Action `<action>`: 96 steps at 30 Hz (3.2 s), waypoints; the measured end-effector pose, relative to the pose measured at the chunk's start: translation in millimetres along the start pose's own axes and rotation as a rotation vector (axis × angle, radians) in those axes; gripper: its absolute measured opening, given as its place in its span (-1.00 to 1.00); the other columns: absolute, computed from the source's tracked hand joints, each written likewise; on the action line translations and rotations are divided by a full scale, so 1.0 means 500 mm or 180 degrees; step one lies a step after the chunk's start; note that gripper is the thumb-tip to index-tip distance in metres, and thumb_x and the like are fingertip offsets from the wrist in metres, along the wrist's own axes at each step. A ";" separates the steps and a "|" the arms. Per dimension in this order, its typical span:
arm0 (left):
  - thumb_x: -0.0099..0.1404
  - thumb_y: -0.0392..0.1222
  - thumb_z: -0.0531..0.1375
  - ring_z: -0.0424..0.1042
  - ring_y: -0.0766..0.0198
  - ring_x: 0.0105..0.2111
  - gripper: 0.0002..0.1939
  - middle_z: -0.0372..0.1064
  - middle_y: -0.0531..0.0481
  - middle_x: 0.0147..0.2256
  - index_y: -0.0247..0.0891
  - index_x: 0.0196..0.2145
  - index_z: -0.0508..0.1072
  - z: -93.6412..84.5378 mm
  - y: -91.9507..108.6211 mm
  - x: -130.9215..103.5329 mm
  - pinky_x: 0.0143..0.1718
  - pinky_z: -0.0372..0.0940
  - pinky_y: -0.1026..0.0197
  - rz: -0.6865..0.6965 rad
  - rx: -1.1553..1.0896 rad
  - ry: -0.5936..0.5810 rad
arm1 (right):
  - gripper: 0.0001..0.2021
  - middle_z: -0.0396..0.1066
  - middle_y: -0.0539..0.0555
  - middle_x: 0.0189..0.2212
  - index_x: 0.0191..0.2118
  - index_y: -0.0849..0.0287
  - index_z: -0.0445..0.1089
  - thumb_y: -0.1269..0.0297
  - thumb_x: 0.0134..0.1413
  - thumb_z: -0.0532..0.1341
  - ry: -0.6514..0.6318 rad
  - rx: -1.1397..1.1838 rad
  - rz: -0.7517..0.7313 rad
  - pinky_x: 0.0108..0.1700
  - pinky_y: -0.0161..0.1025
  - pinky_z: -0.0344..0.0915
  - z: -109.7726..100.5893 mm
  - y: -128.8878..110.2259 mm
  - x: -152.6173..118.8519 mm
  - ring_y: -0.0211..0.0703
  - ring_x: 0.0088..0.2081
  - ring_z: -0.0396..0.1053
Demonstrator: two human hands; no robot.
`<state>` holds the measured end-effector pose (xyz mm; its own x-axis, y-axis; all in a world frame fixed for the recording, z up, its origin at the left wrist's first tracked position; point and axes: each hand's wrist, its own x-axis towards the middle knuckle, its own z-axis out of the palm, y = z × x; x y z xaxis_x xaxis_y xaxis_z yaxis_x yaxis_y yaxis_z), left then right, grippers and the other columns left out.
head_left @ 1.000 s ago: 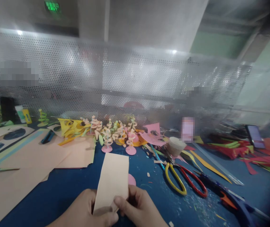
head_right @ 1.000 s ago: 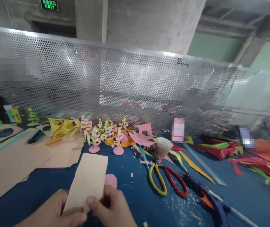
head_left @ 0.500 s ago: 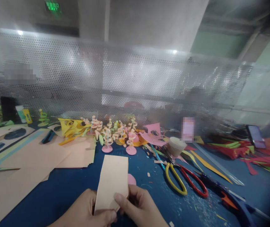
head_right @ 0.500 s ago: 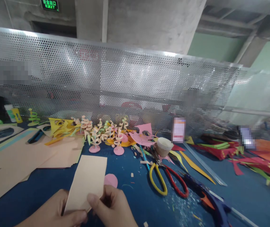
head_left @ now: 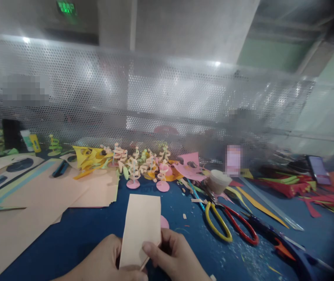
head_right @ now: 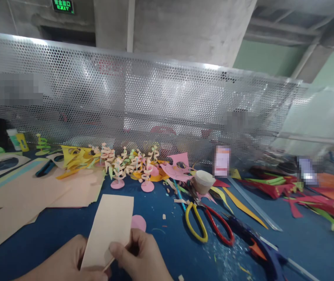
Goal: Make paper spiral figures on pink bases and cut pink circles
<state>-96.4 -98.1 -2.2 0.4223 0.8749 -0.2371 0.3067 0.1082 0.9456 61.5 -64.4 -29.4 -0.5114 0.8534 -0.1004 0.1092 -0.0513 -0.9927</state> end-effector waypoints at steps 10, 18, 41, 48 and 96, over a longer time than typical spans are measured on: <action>-0.02 -0.08 0.12 0.24 0.36 -0.58 -0.77 0.28 0.10 -0.61 -0.34 -0.53 0.39 0.009 0.012 -0.010 -0.56 0.06 0.37 -0.0675 0.0022 0.0255 | -0.55 0.20 -0.03 -0.62 -0.56 0.22 0.22 -0.15 -0.17 0.18 -0.0024 0.0003 -0.0265 -0.48 -0.36 0.06 -0.004 0.007 0.000 -0.32 -0.56 0.12; -0.03 0.21 0.10 0.30 0.27 -0.54 -0.51 0.34 -0.03 -0.57 -0.36 -0.51 0.40 0.004 0.009 -0.007 -0.52 0.15 0.30 -0.0653 -0.0167 0.0178 | -0.56 0.18 -0.06 -0.63 -0.55 0.20 0.20 -0.14 -0.15 0.18 -0.0050 0.0131 -0.0271 -0.50 -0.38 0.07 -0.007 0.003 0.002 -0.36 -0.59 0.07; 0.01 0.29 0.04 0.19 0.41 -0.70 -0.38 0.26 0.04 -0.68 -0.41 -0.49 0.50 -0.010 -0.009 0.004 -0.65 0.11 0.37 -0.0333 -0.0053 0.0063 | -0.52 0.21 -0.06 -0.64 -0.53 0.22 0.28 -0.19 -0.23 0.19 0.0100 0.0173 -0.0186 -0.58 -0.39 -0.01 -0.008 0.002 0.007 -0.39 -0.64 0.04; 0.05 0.12 0.12 0.10 0.43 -0.68 -0.57 0.16 0.11 -0.66 -0.36 -0.59 0.42 -0.012 -0.014 0.002 -0.64 0.02 0.39 0.0008 0.0288 0.0089 | -0.53 0.14 -0.09 -0.67 -0.54 0.21 0.23 -0.19 -0.22 0.19 0.0040 0.0078 -0.0173 -0.54 -0.39 0.03 -0.011 -0.005 0.000 -0.37 -0.62 0.05; 0.02 0.24 0.10 0.25 0.38 -0.66 -0.42 0.34 -0.04 -0.63 -0.43 -0.46 0.53 -0.012 -0.020 0.004 -0.60 0.15 0.34 -0.0205 -0.0288 -0.0045 | -0.55 0.23 -0.05 -0.71 -0.63 0.21 0.23 -0.15 -0.22 0.21 0.0207 0.0144 -0.0257 -0.58 -0.40 0.01 -0.011 0.019 0.009 -0.40 -0.66 0.05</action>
<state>-103.6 -94.7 -10.7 0.4165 0.8581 -0.3004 0.2554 0.2067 0.9445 64.9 -58.5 -38.8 -0.4605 0.8875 -0.0169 0.0305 -0.0032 -0.9995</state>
